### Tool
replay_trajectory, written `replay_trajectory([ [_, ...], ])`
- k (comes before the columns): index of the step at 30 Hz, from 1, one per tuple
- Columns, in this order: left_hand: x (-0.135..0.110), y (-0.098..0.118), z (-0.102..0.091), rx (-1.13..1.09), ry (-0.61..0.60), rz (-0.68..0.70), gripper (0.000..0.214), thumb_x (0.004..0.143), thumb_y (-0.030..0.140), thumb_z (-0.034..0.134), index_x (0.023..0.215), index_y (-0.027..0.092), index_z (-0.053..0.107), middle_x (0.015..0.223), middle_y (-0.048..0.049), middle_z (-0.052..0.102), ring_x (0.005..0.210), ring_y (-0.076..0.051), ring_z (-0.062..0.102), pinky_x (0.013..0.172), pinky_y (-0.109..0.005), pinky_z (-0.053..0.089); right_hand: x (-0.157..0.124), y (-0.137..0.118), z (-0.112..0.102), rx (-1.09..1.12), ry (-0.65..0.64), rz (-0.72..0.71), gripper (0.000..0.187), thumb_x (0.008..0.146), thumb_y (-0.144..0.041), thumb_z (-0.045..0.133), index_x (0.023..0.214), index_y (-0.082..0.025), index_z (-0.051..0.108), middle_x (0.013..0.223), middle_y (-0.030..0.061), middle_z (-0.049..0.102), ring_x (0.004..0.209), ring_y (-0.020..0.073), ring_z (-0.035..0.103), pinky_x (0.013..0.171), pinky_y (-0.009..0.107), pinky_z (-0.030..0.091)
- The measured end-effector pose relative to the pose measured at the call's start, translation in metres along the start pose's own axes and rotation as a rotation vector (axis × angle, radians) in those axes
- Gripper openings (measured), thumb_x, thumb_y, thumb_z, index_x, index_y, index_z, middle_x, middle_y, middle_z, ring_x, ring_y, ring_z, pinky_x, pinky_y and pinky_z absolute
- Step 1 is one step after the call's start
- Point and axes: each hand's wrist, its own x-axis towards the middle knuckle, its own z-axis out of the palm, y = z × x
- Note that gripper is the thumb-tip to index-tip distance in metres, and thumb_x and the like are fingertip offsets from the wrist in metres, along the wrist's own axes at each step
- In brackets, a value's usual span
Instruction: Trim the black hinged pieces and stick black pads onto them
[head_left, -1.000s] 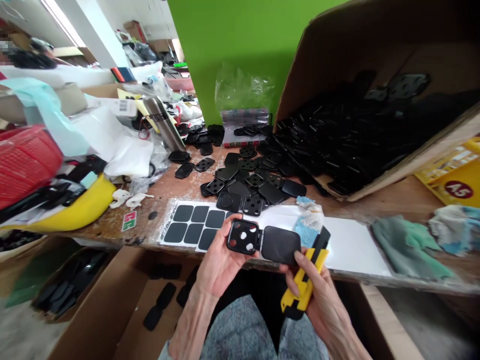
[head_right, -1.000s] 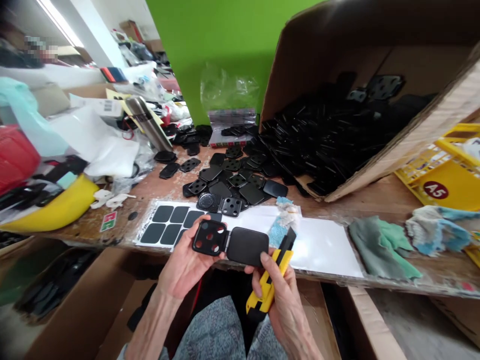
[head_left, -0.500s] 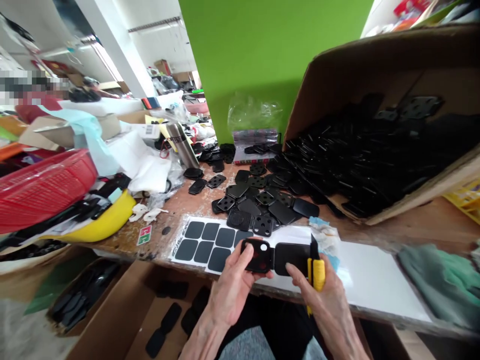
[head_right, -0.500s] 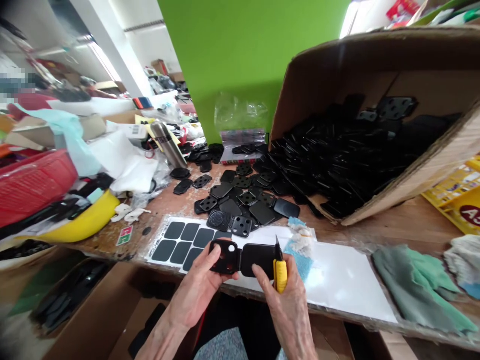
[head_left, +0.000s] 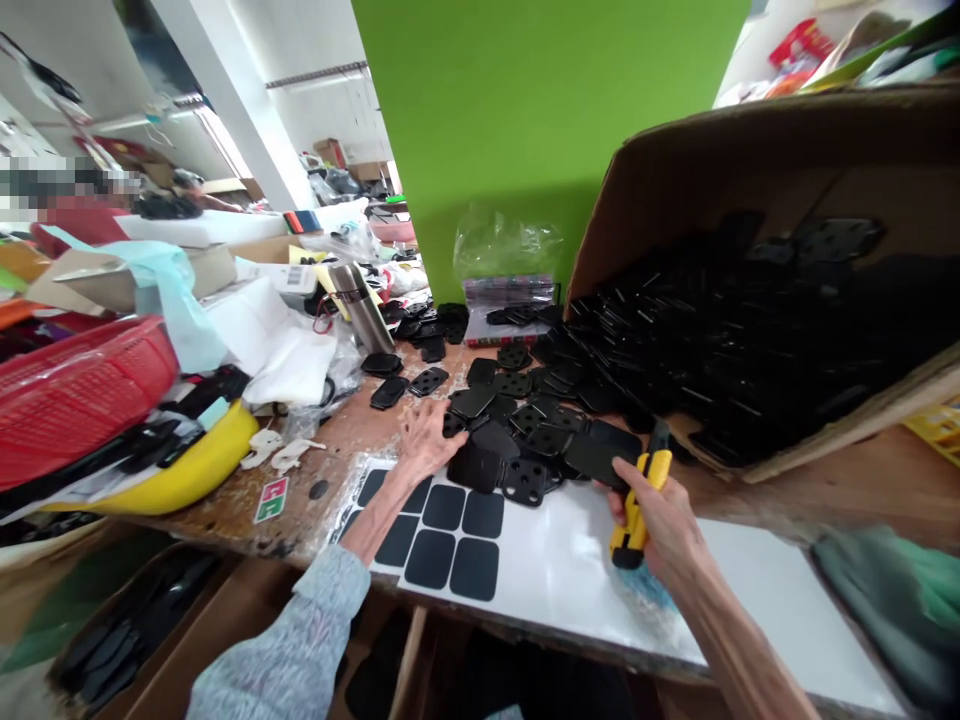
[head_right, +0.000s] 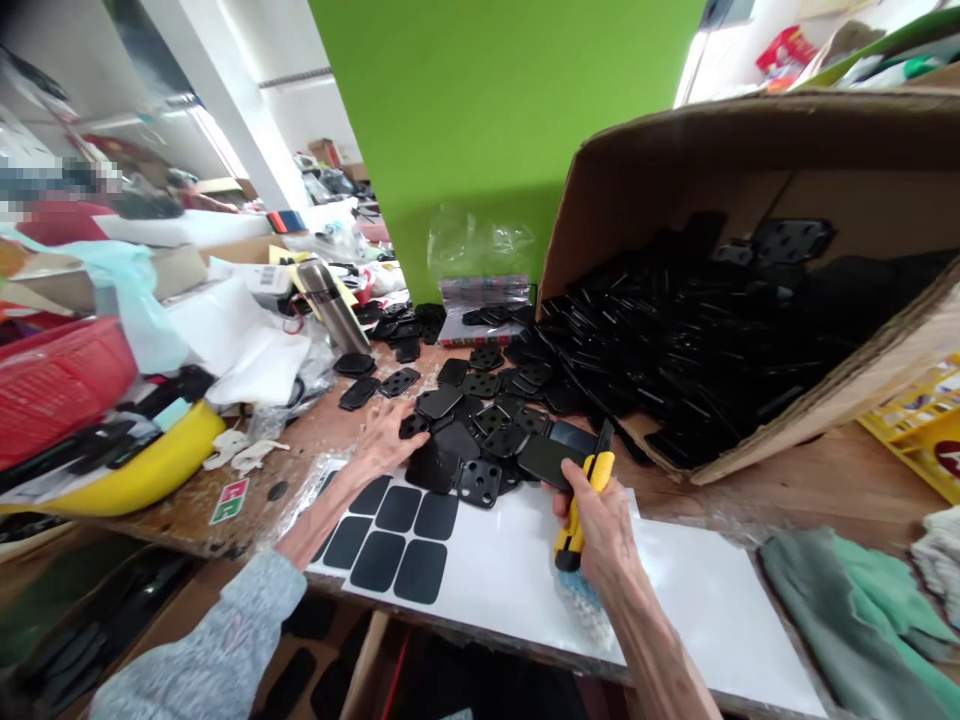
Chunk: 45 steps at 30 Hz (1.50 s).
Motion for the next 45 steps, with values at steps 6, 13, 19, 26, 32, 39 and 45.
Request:
replay_trajectory([
  [6, 0.022, -0.02, 0.002, -0.029, 0.037, 0.004, 0.048, 0.053, 0.018, 0.07, 0.1, 0.018, 0.063, 0.116, -0.0116, 0.057, 0.123, -0.038, 0.027, 0.103, -0.052, 0.008, 0.017, 0.002, -0.001, 0.044, -0.076, 0.049, 0.033, 0.065, -0.043, 0.069, 0.069, -0.013, 0.057, 0.044, 0.0, 0.053, 0.037, 0.0078, 0.039, 0.036, 0.021, 0.027],
  [13, -0.007, -0.011, -0.019, -0.369, -0.045, -0.044, 0.042, 0.068, 0.036, 0.065, 0.105, 0.017, 0.063, 0.103, -0.0092, 0.064, 0.097, -0.025, 0.057, 0.086, -0.037, 0.042, 0.007, -0.003, 0.002, -0.041, -0.087, 0.059, 0.031, 0.069, -0.042, 0.065, 0.075, -0.016, 0.049, 0.05, 0.0012, 0.058, 0.039, 0.0079, 0.04, 0.037, 0.02, 0.027],
  [19, -0.054, 0.013, -0.026, -0.905, -0.191, -0.158, 0.039, 0.073, 0.031, 0.065, 0.109, 0.018, 0.061, 0.095, -0.0078, 0.068, 0.09, -0.021, 0.062, 0.08, -0.036, 0.047, 0.001, -0.006, 0.005, -0.1, -0.077, 0.032, 0.035, 0.068, -0.042, 0.066, 0.083, -0.02, 0.043, 0.053, 0.0001, 0.061, 0.038, 0.0091, 0.042, 0.036, 0.019, 0.028],
  [26, -0.072, 0.028, -0.031, -1.184, -0.331, -0.286, 0.032, 0.081, 0.03, 0.054, 0.108, 0.014, 0.059, 0.093, -0.0126, 0.068, 0.085, -0.022, 0.063, 0.08, -0.039, 0.048, -0.004, -0.007, 0.006, -0.14, -0.078, 0.013, 0.04, 0.071, -0.041, 0.066, 0.098, -0.019, 0.045, 0.056, 0.0026, 0.064, 0.038, 0.0096, 0.043, 0.038, 0.021, 0.029],
  [32, -0.084, 0.035, -0.031, -1.248, -0.389, -0.351, 0.03, 0.083, 0.033, 0.05, 0.098, 0.01, 0.061, 0.093, -0.0163, 0.068, 0.087, -0.024, 0.063, 0.075, -0.035, 0.049, -0.009, -0.007, 0.004, -0.17, -0.061, -0.008, 0.043, 0.068, -0.043, 0.067, 0.098, -0.019, 0.047, 0.055, 0.0012, 0.062, 0.037, 0.0108, 0.044, 0.038, 0.021, 0.03],
  [39, -0.102, 0.046, -0.03, -1.281, -0.475, -0.381, 0.034, 0.085, 0.036, 0.045, 0.093, 0.007, 0.062, 0.092, -0.0191, 0.067, 0.08, -0.024, 0.063, 0.068, -0.032, 0.047, -0.033, -0.021, 0.008, -0.386, -0.13, -0.162, 0.042, 0.076, -0.049, 0.057, 0.105, -0.019, 0.052, 0.06, 0.0004, 0.061, 0.04, 0.0091, 0.042, 0.036, 0.02, 0.032],
  [45, -0.119, 0.055, -0.027, -1.245, -0.539, -0.388, 0.037, 0.085, 0.039, 0.043, 0.093, 0.008, 0.06, 0.087, -0.0188, 0.067, 0.072, -0.023, 0.063, 0.062, -0.03, 0.045, -0.051, -0.035, 0.023, -0.192, -0.311, -0.203, 0.045, 0.078, -0.047, 0.056, 0.114, -0.02, 0.051, 0.064, 0.0008, 0.06, 0.041, 0.0069, 0.04, 0.039, 0.019, 0.029],
])
